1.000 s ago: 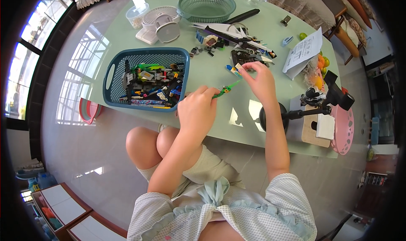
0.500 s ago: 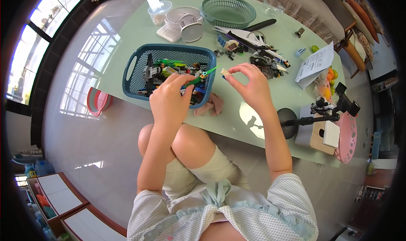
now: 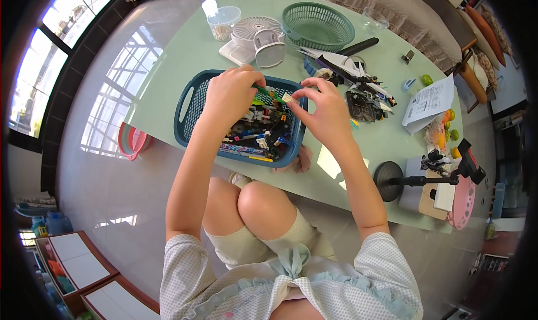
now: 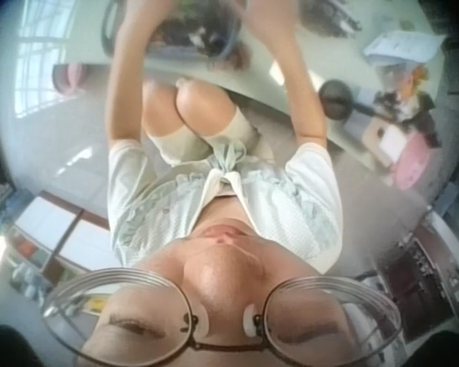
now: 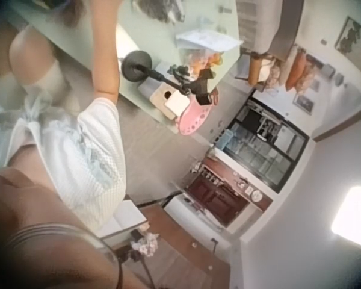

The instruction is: The person assembles plastic building blocks by hand, picking pieces from a basket and connecting them together on a glass table.

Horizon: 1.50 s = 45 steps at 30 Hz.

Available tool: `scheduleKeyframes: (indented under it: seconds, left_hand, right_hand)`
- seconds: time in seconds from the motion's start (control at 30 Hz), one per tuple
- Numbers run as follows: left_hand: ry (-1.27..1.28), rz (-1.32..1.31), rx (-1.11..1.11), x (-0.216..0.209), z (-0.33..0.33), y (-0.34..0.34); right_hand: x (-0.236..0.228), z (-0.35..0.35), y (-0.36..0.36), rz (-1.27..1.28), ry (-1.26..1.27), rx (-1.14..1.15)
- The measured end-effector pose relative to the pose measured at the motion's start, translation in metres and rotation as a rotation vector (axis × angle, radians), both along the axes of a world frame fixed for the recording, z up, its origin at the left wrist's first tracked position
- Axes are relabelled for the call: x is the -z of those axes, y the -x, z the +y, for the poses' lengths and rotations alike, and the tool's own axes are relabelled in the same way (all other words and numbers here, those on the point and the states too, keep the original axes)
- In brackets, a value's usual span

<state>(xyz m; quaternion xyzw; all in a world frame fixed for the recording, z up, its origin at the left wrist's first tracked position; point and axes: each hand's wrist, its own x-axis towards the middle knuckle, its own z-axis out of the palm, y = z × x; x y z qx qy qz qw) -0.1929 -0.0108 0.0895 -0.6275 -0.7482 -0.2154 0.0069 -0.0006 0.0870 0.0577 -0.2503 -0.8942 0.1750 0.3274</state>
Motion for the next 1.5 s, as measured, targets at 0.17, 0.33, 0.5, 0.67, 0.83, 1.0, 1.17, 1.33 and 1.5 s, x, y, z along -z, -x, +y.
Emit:
scheduleKeyframes:
  seconds: [0.17,0.33,0.5,0.67,0.83,1.0,1.17,1.33,1.5]
  left_hand:
    - [-0.067,-0.032,-0.013,0.011,0.007,-0.001]
    - [-0.104,-0.071,-0.055,0.005,-0.001,-0.012]
    - [-0.167,-0.108,-0.066,-0.007,-0.01,-0.041]
    - [-0.246,-0.159,-0.045,-0.015,-0.016,-0.076]
    - [-0.304,-0.17,0.067,-0.005,-0.015,-0.121]
    - [-0.193,-0.285,0.134,0.022,-0.002,-0.167]
    - [-0.11,-0.306,0.077,0.049,0.029,-0.185]
    - [-0.067,-0.325,0.0,0.076,0.068,-0.188]
    - [-0.108,-0.231,-0.053,0.106,0.093,-0.186]
  right_hand:
    - [0.004,0.003,0.011,-0.044,-0.061,0.052]
    - [0.003,0.003,0.008,-0.012,-0.023,0.04]
    - [0.0,-0.002,-0.014,0.11,0.034,0.044]
    - [0.001,-0.012,-0.049,0.14,0.081,0.075]
    - [0.01,-0.014,-0.086,0.098,0.085,0.147]
    - [0.031,-0.004,-0.12,0.048,0.145,0.229]
    - [0.048,0.005,-0.143,-0.041,0.164,0.311]
    - [0.064,0.018,-0.156,-0.107,0.16,0.372]
    - [0.078,0.038,-0.162,-0.214,0.149,0.388]
